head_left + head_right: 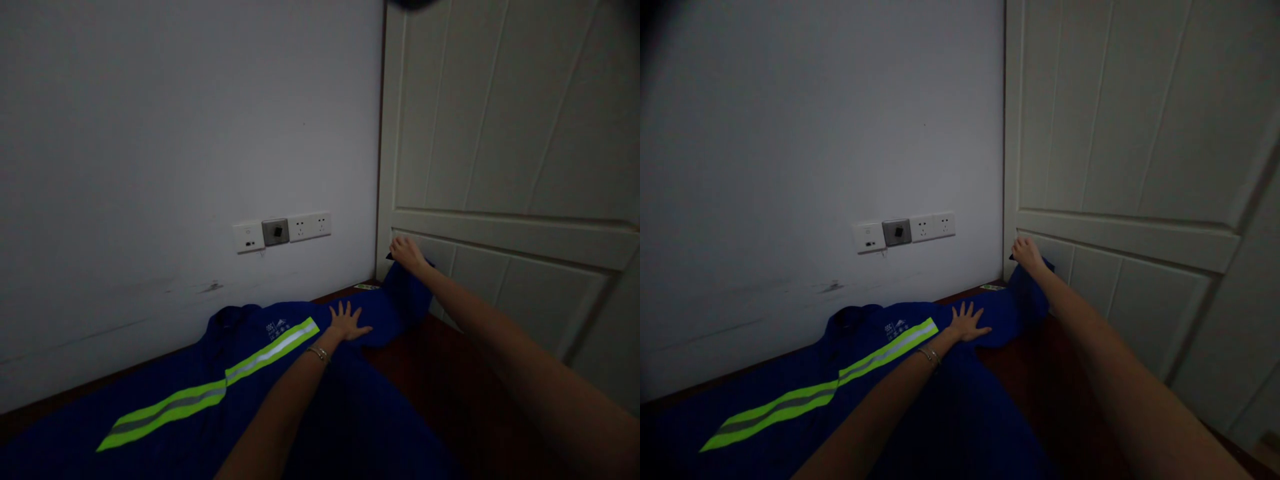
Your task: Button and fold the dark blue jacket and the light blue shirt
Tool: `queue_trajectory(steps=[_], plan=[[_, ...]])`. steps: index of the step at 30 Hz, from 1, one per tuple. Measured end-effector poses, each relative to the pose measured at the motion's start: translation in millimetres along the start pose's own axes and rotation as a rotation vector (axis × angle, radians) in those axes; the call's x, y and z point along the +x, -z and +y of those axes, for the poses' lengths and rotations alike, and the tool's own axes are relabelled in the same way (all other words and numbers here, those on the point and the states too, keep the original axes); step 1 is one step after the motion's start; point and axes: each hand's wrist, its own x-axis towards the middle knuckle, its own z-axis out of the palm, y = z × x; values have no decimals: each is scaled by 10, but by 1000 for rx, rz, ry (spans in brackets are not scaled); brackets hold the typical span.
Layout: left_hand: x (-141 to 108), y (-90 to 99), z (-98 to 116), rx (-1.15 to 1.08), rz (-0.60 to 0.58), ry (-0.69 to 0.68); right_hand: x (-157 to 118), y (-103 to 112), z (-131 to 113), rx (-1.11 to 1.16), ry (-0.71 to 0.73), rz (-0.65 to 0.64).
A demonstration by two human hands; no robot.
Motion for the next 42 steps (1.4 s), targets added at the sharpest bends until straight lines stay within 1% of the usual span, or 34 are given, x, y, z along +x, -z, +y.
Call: queue_trajectory(steps=[2, 4, 6, 8, 10, 12, 13, 15, 18, 20, 22, 23, 26, 29, 32, 34, 36, 38, 39, 40, 42], plan=[[-8, 11, 39, -19, 44, 30, -55, -39, -240, 41, -32, -26], [-45, 56, 57, -60, 97, 65, -150, -27, -556, 99, -18, -69], [-125, 139, 29, -95, 169, 80, -294, 22, -927, 187, 58, -129], [-259, 246, -55, -104, 259, 64, -476, 89, -1308, 309, 155, -156], [-457, 345, -188, -103, 314, 67, -664, 154, -1654, 452, 266, -186], [-723, 402, -355, -113, 303, 111, -828, 199, -1932, 578, 339, -243], [-880, 407, -446, -119, 285, 133, -894, 209, -2040, 627, 350, -278], [-1238, 372, -636, -114, 254, 139, -999, 196, -2193, 699, 327, -352], [-1819, 241, -928, -71, 205, 121, -1105, 98, -2292, 731, 216, -462], [-2167, 149, -1111, -28, 157, 134, -1153, 5, -2306, 711, 143, -497], [-2430, 85, -1264, 2, 110, 173, -1184, -83, -2306, 690, 99, -497], [-2520, 66, -1324, 9, 91, 189, -1192, -120, -2305, 683, 86, -493], [-2632, 46, -1441, 9, 62, 202, -1199, -201, -2303, 669, 48, -489], [-2592, 41, -1497, -5, 60, 193, -1198, -243, -2296, 655, 20, -484], [-2529, 33, -1544, -51, 99, 177, -1205, -247, -2287, 646, 7, -470], [-2510, 30, -1580, -130, 175, 185, -1217, -230, -2284, 640, 1, -461], [-2529, 31, -1618, -243, 306, 235, -1229, -210, -2280, 632, 4, -459], [-2604, 33, -1656, -335, 446, 303, -1229, -199, -2268, 617, 16, -465], [-2668, 35, -1674, -356, 495, 323, -1220, -198, -2258, 605, 25, -472], [-2752, 40, -1693, -356, 523, 330, -1203, -197, -2248, 590, 35, -483], [-2974, 64, -1730, -303, 527, 313, -1146, -170, -2241, 544, 59, -513]])
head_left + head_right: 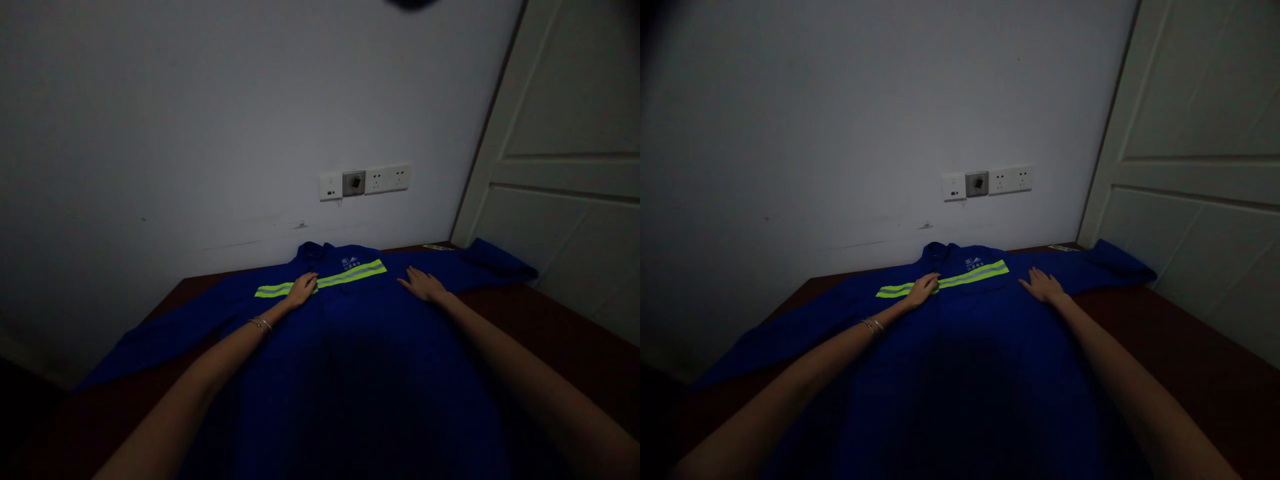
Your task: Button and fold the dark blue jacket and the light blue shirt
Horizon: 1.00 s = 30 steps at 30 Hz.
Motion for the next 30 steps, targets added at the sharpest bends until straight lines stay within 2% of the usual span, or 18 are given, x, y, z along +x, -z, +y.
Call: queue_trajectory(steps=[3, 5, 6, 8, 12, 14, 16, 18, 21, 25, 30], plan=[[-287, 302, -122, 145, -94, -123, 14, 159, -202, -103, 17, 60], [-473, 525, -216, 258, -197, -188, -84, 306, -532, -145, 118, 197], [-557, 632, -268, 315, -231, -174, -181, 379, -756, -137, 213, 253], [-709, 823, -380, 424, -277, -33, -472, 492, -1287, -64, 460, 302], [-962, 1088, -580, 514, -381, 351, -1238, 531, -2349, 103, 1050, 204], [-1061, 1155, -653, 515, -443, 425, -1563, 484, -2728, 179, 1257, 143], [-1129, 1179, -716, 509, -476, 444, -1797, 427, -2980, 236, 1353, 74], [-1159, 1169, -780, 504, -484, 456, -1960, 378, -3125, 284, 1407, -4], [-1141, 1131, -880, 505, -486, 477, -2156, 337, -3207, 349, 1473, -89], [-1089, 1101, -975, 496, -489, 492, -2401, 274, -3223, 406, 1553, -102], [-1059, 1094, -976, 486, -472, 502, -2605, 155, -3249, 442, 1633, -98]])
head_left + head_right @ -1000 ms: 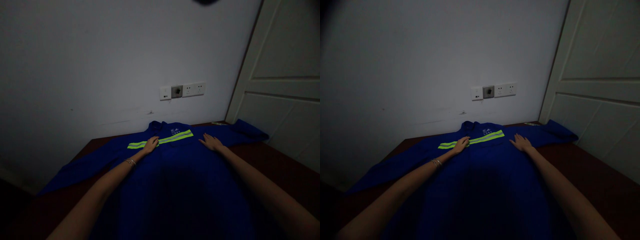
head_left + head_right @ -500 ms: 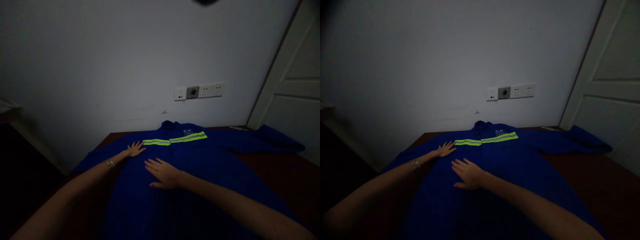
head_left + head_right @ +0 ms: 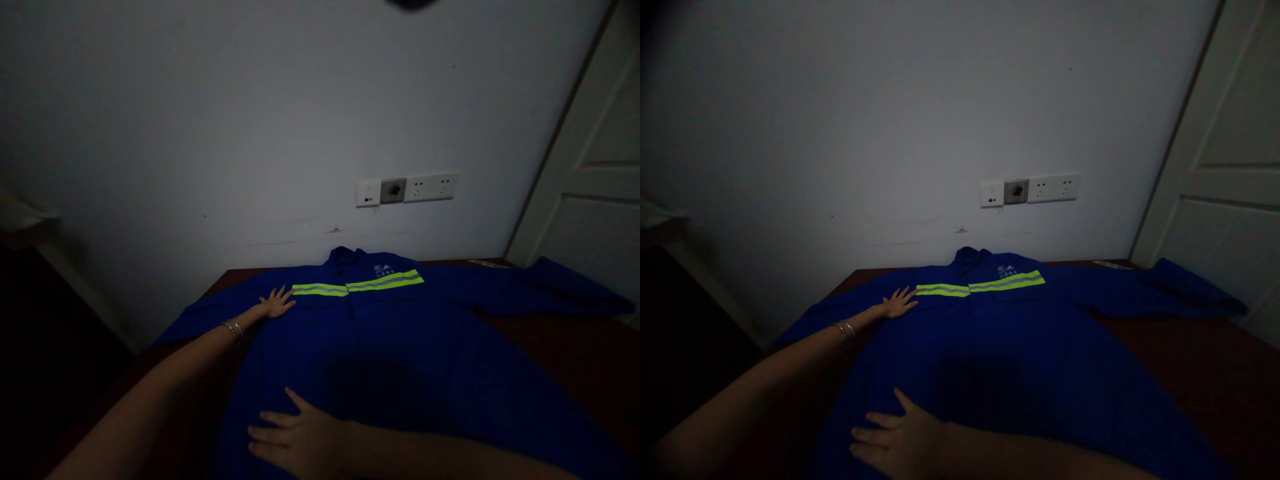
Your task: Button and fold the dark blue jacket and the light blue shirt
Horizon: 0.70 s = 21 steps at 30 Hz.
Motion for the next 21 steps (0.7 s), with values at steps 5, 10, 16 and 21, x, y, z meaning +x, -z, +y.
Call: queue_trajectory(steps=[5, 10, 16, 21], plan=[[6, 161, -180, -126, 96, -116, 69, 164, 99, 85, -140, 46], [-215, 405, -963, -191, 292, 40, 219, 503, 791, -73, -437, 153], [-955, 388, -2056, -271, 253, 408, 330, 598, 1792, -323, -644, 146], [-1555, 184, -2518, -314, 196, 605, 285, 408, 2160, -359, -738, 77]])
